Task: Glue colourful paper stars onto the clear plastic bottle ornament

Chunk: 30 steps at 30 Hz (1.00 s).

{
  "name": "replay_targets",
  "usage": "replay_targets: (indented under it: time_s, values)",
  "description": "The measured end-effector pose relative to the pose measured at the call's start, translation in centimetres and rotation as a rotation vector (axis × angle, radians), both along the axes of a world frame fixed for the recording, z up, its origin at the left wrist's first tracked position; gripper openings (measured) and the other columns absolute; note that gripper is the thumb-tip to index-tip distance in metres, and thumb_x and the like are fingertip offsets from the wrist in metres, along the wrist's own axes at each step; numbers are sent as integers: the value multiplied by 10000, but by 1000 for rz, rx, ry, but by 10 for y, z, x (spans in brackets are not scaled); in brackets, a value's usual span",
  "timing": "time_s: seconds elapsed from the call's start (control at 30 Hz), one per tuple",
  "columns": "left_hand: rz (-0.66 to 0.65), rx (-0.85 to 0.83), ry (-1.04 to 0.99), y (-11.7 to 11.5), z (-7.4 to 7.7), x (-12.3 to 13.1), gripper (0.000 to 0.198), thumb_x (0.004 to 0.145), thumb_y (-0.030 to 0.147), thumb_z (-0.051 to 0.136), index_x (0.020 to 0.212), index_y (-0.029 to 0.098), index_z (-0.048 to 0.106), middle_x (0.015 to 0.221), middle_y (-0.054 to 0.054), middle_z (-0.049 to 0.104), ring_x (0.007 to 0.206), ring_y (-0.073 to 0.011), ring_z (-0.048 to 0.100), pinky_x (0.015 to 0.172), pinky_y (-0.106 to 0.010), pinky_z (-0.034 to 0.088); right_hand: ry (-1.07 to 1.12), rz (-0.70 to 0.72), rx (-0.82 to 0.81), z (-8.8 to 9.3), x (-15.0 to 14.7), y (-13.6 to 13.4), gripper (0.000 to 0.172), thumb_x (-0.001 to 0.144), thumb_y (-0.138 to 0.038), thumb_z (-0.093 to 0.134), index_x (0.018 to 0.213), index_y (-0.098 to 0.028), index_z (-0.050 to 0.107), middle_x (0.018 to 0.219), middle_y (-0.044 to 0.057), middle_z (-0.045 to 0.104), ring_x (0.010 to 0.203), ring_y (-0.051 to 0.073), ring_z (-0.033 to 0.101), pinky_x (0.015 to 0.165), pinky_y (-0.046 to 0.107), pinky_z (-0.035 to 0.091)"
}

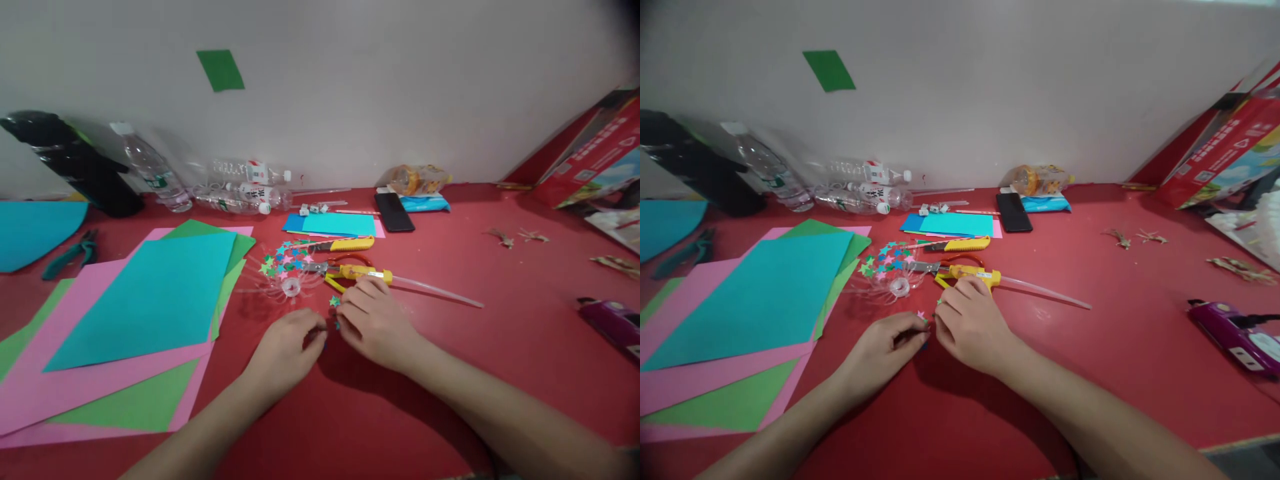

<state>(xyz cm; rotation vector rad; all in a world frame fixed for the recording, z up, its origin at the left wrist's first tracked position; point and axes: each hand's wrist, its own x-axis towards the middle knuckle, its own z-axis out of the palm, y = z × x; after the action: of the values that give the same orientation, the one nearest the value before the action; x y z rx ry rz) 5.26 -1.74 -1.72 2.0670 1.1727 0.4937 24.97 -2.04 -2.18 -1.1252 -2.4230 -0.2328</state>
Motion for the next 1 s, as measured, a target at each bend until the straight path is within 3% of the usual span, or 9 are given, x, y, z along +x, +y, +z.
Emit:
replay_targets:
  time_s: [0.17,0.33,0.43,0.57,0.7,0.9,1.0]
  values:
    - [33,-371,-396,-6,13,6,183,837,325,530,751,184,607,612,32,546,581,-114,484,571,-246,377,120,93,170,16,-1,-12,135,890,-167,514,836,-207,632,830,31,647,791,179,489,910,388,396]
    - [74,-427,-492,-5,15,7,203,814,365,550,728,183,582,574,33,544,506,-92,411,491,-229,317,78,168,253,21,-2,-15,127,875,-149,546,945,-209,633,845,18,668,803,178,519,971,395,388]
    - [93,-394,-488,-3,15,6,228,834,338,537,669,183,566,561,33,548,504,-88,421,497,-225,333,143,159,147,23,-2,-15,130,889,-178,538,964,-217,636,874,19,672,809,171,539,958,391,398]
    - [110,-347,-444,-3,16,5,245,845,323,530,653,178,580,560,32,558,505,-87,429,494,-222,333,445,69,-126,27,-4,-12,110,902,-225,525,880,-216,633,864,31,648,827,171,565,827,366,434]
    - [81,-319,-367,-6,15,4,264,866,309,520,648,176,584,579,32,555,535,-95,447,524,-228,343,603,99,-345,26,-7,-9,100,860,-203,562,765,-201,591,782,7,610,778,152,556,745,319,429]
    - [68,-266,-311,-7,12,4,286,878,322,512,635,183,565,592,32,533,589,-117,480,586,-246,362,634,49,-344,20,-10,-10,122,817,-129,541,714,-197,538,745,-2,567,754,146,517,733,307,411]
    - [100,-308,-388,-6,11,5,166,844,325,572,767,183,606,669,23,577,633,-124,510,616,-253,393,639,52,-333,19,-10,-11,105,808,-126,547,729,-196,540,772,5,576,782,153,520,756,322,398]
